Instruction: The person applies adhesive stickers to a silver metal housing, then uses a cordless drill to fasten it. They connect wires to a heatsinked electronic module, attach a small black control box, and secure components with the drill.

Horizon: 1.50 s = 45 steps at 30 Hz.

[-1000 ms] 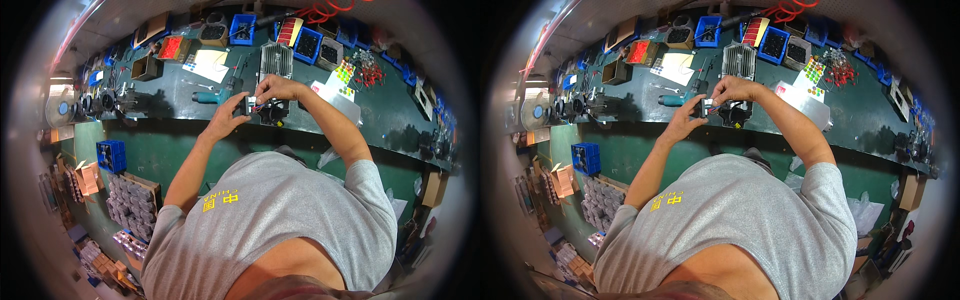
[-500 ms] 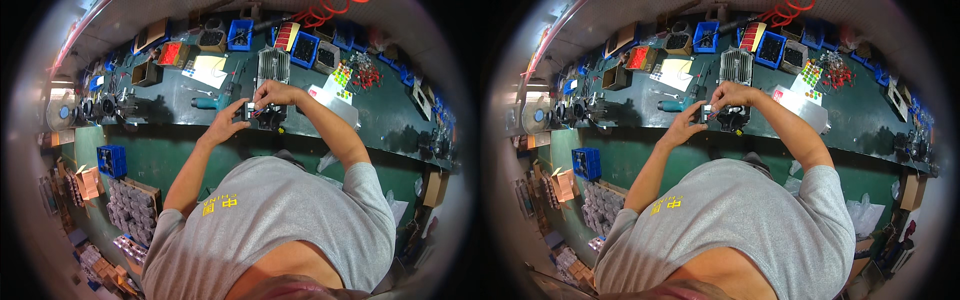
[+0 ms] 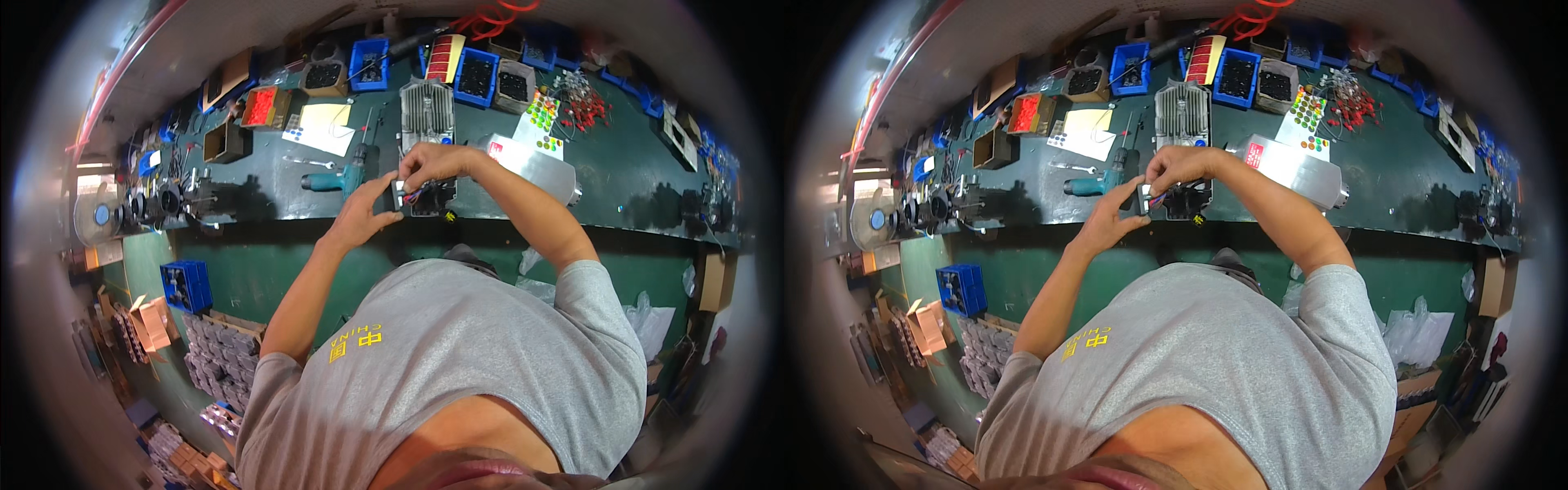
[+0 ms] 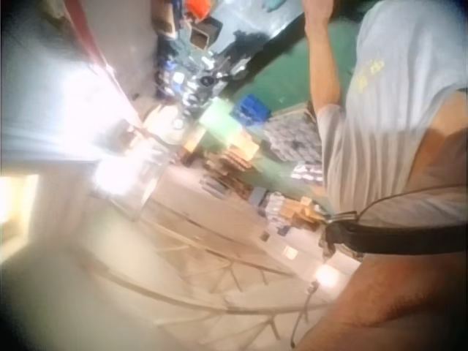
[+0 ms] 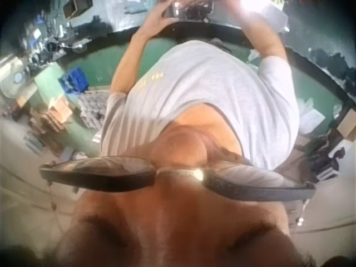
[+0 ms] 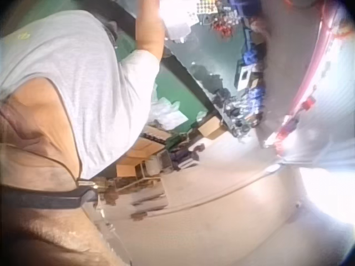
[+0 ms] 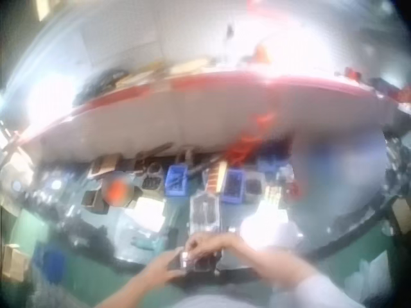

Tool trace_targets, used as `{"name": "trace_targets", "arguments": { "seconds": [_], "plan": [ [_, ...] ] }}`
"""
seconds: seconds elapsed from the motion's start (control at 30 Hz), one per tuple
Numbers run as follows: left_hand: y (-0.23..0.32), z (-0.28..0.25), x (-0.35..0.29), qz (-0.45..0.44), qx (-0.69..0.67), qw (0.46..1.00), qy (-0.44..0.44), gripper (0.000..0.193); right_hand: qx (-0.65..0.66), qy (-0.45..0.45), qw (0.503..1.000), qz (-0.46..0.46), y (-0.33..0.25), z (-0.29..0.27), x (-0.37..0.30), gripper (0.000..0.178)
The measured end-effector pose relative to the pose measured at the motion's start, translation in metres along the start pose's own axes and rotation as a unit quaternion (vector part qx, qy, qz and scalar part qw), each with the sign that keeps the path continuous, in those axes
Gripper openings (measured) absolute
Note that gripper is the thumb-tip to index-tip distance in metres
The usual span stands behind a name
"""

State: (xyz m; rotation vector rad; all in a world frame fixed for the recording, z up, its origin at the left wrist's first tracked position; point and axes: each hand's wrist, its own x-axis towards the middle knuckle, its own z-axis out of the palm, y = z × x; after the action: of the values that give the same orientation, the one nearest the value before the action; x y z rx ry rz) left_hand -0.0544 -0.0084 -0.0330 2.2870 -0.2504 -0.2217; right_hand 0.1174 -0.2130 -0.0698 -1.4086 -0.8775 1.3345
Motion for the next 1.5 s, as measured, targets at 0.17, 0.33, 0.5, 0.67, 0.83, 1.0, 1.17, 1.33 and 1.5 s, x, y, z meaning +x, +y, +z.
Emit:
{"name": "trace_targets", "arguments": {
  "seconds": [0.17,0.33,0.5,0.67,0.83,1.0,1.17,1.33,1.5],
  "plan": [
    [0.025,-0.007,-0.005,-0.130,0.042,0.990,-0.039,0.092,-0.211,-0.005,0.975,0.069,-0.026,0.041,-0.002,0.049],
    [0.020,-0.033,0.034,-0.083,-0.027,0.986,-0.143,0.075,-0.250,0.114,0.961,-0.005,0.011,0.067,-0.011,0.048],
    [0.045,0.010,0.128,0.095,0.142,0.980,-0.098,0.039,-0.229,0.169,0.957,-0.052,0.038,0.073,-0.019,0.045],
    [0.043,0.082,0.188,0.253,0.417,0.857,-0.169,0.021,-0.217,0.192,0.952,-0.098,0.051,0.079,-0.020,0.045],
    [0.017,0.094,0.200,0.251,0.435,0.844,-0.190,0.017,-0.237,0.203,0.941,-0.129,0.036,0.075,-0.043,0.044],
    [0.042,0.065,0.199,0.240,0.140,0.960,-0.042,0.015,-0.114,0.282,0.940,-0.152,0.035,0.068,-0.084,0.038],
    [0.050,0.050,0.184,0.020,-0.162,0.986,-0.034,0.011,0.177,0.360,0.904,-0.146,0.074,0.065,-0.107,0.030],
    [0.050,0.046,0.165,0.038,-0.261,0.964,-0.024,0.023,0.575,0.375,0.685,-0.244,0.063,0.062,-0.103,0.034],
    [0.039,0.037,0.156,0.064,-0.313,0.946,-0.065,0.022,0.607,0.329,0.670,-0.274,0.055,0.061,-0.089,0.040]
  ]
}}
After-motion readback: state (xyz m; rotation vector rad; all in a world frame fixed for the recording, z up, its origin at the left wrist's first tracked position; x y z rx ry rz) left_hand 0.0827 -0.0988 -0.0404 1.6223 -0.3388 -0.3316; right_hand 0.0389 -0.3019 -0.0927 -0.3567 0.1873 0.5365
